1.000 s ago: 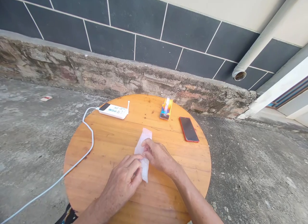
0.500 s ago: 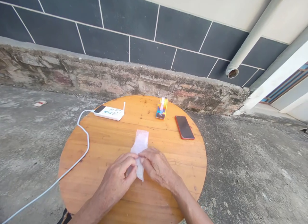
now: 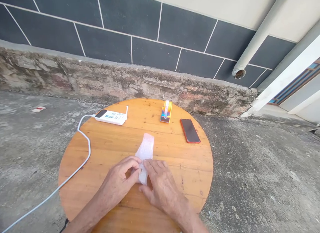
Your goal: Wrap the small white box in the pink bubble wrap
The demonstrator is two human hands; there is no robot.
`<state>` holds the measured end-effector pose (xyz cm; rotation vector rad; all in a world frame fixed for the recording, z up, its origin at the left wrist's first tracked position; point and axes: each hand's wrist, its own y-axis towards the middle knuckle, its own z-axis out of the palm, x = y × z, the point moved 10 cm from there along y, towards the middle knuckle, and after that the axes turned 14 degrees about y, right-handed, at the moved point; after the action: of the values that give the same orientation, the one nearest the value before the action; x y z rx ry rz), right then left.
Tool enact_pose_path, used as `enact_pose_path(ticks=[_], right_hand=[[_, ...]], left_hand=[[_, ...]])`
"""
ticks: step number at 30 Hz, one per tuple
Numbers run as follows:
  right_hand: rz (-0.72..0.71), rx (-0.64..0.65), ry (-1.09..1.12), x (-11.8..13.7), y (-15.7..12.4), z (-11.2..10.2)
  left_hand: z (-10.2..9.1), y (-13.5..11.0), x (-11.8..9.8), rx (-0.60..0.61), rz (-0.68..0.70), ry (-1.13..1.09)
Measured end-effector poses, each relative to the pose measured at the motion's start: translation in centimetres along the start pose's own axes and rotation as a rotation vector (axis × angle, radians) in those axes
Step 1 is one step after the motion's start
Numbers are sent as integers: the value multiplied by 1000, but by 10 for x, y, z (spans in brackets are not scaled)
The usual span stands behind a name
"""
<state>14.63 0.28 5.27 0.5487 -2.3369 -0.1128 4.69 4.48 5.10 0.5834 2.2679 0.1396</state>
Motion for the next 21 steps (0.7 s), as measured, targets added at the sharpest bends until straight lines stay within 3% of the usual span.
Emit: enact_pose_path(ticks=[7, 21], right_hand=[[27, 3, 19, 5, 2, 0], [119, 91, 223, 2, -15, 2]], left_hand=[[0, 0, 0, 15, -43, -19], [10, -13, 4, 213, -205, -70]])
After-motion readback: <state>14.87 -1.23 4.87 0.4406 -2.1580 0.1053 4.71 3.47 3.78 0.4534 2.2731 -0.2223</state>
